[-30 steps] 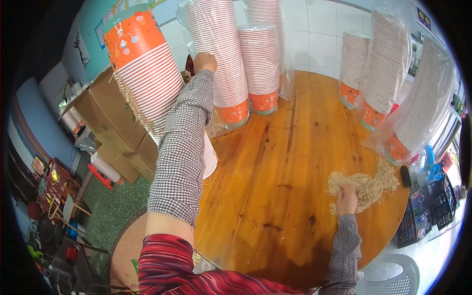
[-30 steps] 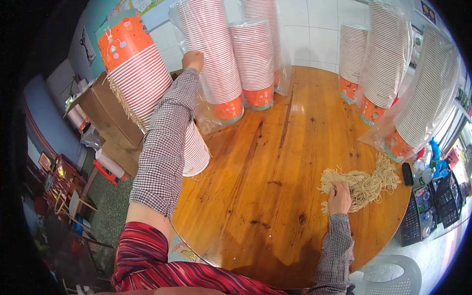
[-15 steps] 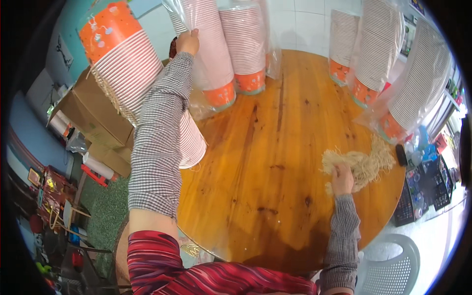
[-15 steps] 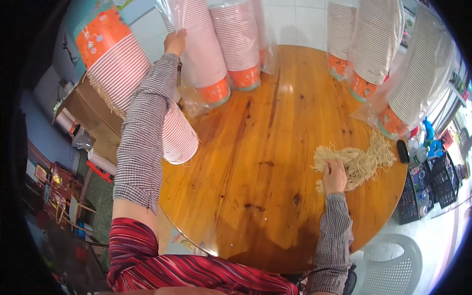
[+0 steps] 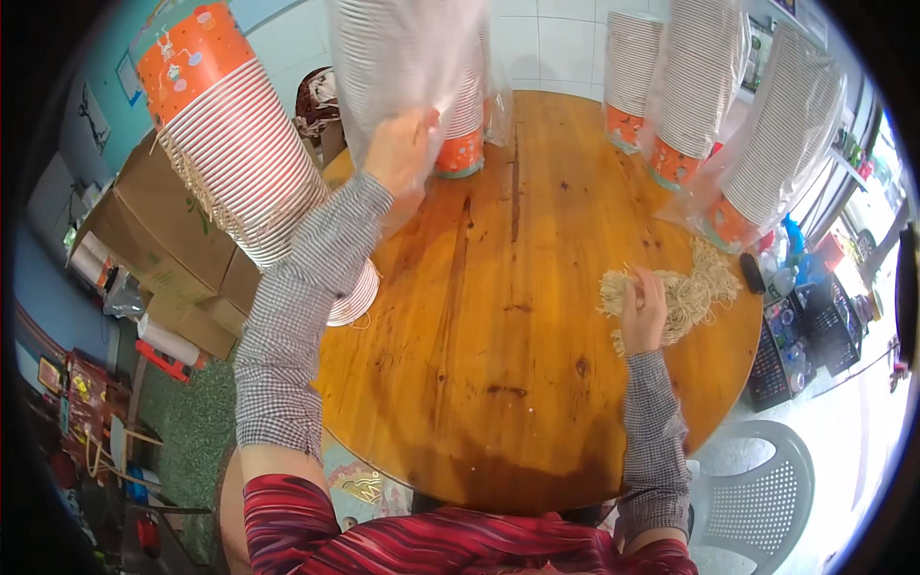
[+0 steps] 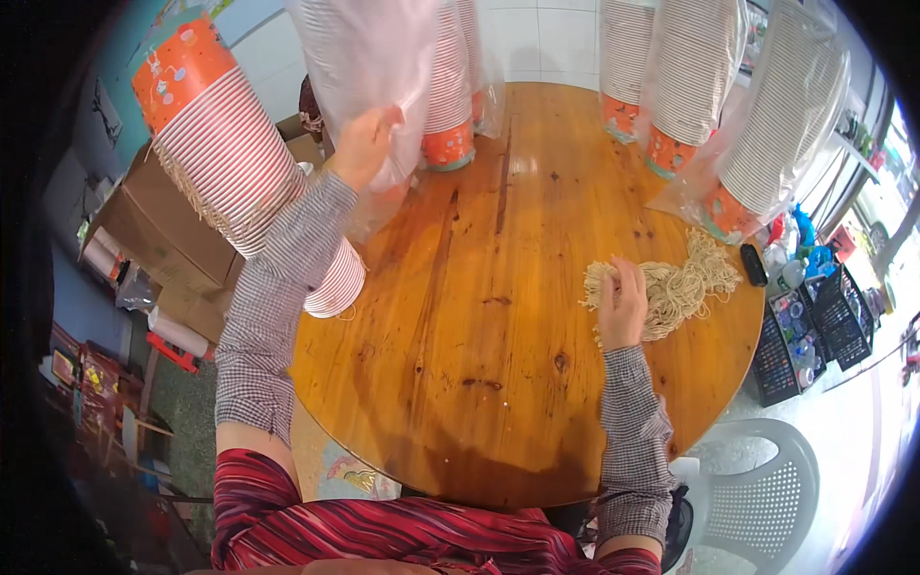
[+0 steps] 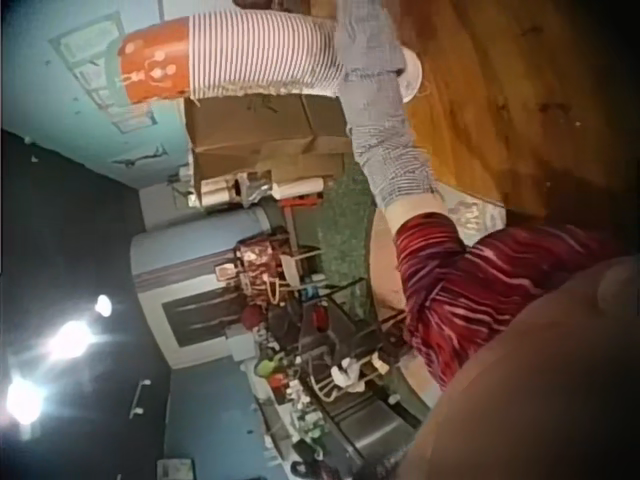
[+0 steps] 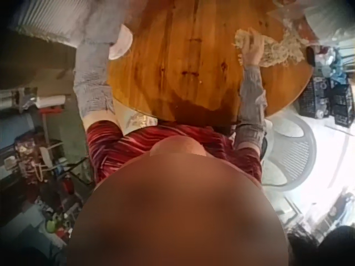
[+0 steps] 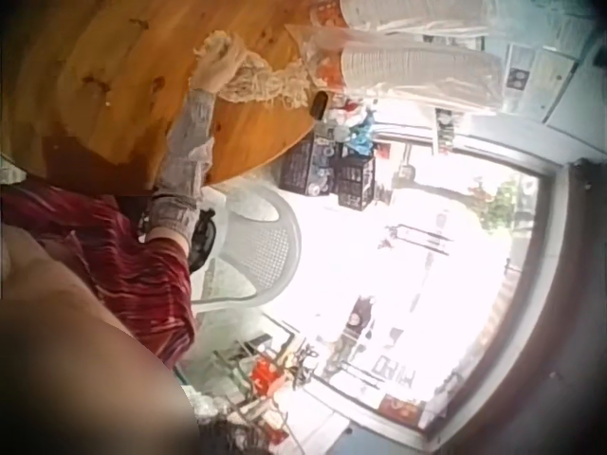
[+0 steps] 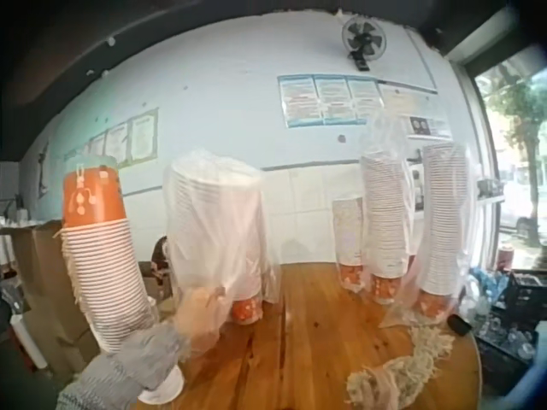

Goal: Tying precut strings to paper buckets to create handles for Halloween packaging.

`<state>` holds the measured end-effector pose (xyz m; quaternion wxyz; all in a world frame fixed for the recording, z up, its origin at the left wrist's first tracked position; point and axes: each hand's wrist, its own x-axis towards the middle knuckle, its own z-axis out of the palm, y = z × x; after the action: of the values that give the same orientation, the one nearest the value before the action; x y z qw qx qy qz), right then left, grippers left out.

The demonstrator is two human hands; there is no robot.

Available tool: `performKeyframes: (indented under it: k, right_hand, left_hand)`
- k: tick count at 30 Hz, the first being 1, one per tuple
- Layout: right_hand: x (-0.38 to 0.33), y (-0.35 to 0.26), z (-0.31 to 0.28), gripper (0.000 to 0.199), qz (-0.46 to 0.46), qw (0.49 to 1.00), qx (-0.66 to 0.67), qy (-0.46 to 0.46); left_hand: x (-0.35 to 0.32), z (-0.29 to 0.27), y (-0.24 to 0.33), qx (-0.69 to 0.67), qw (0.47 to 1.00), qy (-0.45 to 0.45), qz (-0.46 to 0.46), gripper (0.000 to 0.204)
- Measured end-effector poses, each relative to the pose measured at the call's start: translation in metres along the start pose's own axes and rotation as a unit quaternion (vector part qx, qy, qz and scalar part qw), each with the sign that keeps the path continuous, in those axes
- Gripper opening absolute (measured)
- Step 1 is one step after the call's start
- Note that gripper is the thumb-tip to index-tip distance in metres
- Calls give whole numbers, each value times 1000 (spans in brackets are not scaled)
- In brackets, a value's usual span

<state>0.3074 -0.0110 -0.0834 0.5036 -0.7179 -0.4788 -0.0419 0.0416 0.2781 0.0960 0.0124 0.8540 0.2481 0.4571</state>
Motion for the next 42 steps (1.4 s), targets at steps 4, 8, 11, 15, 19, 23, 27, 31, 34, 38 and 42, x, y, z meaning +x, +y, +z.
performKeyframes:
  k: [4, 8, 11, 15, 19, 23, 27, 31, 34, 38, 42]
  right_hand:
    - [30, -48, 2, 52, 180, 753, 630, -63]
    - [14, -49, -7, 62, 214, 606, 766, -22]
    - [-42, -24, -23, 60, 210, 598, 772, -41]
    - [-91, 11, -60, 57, 242, 643, 726, -28]
    - [-118, 25, -92, 49, 306, 690, 656, -8]
    - [-143, 19, -105, 22, 303, 866, 392, -68]
    - [-186, -9, -109, 25, 230, 945, 224, -60]
    - [-213, -33, -103, 28, 138, 974, 176, -24]
    - [-206, -45, -94, 32, 175, 961, 211, -20]
    - [-143, -43, -77, 35, 167, 977, 117, -58]
    - [-67, -31, -17, 43, 50, 991, 123, -30]
  left_hand:
    - [-77, 20, 40, -2, 991, -34, 133, 16]
    - [-154, 39, 70, -104, 971, -156, 146, 15]
    - [-184, 57, 84, -163, 958, -117, 205, 18]
    - [-203, 70, 102, -200, 964, -90, 153, 22]
    - [-214, 76, 112, -224, 963, -85, 126, 26]
    - [-227, 69, 117, -262, 941, -166, 138, 28]
    - [-233, 60, 118, -176, 954, -190, 149, 23]
    - [-229, 68, 113, -153, 949, -223, 161, 22]
    - [-224, 92, 100, -157, 947, -232, 157, 27]
    - [-208, 144, 62, -162, 967, -159, 117, 25]
    - [-194, 186, 19, -276, 932, -211, -102, 29]
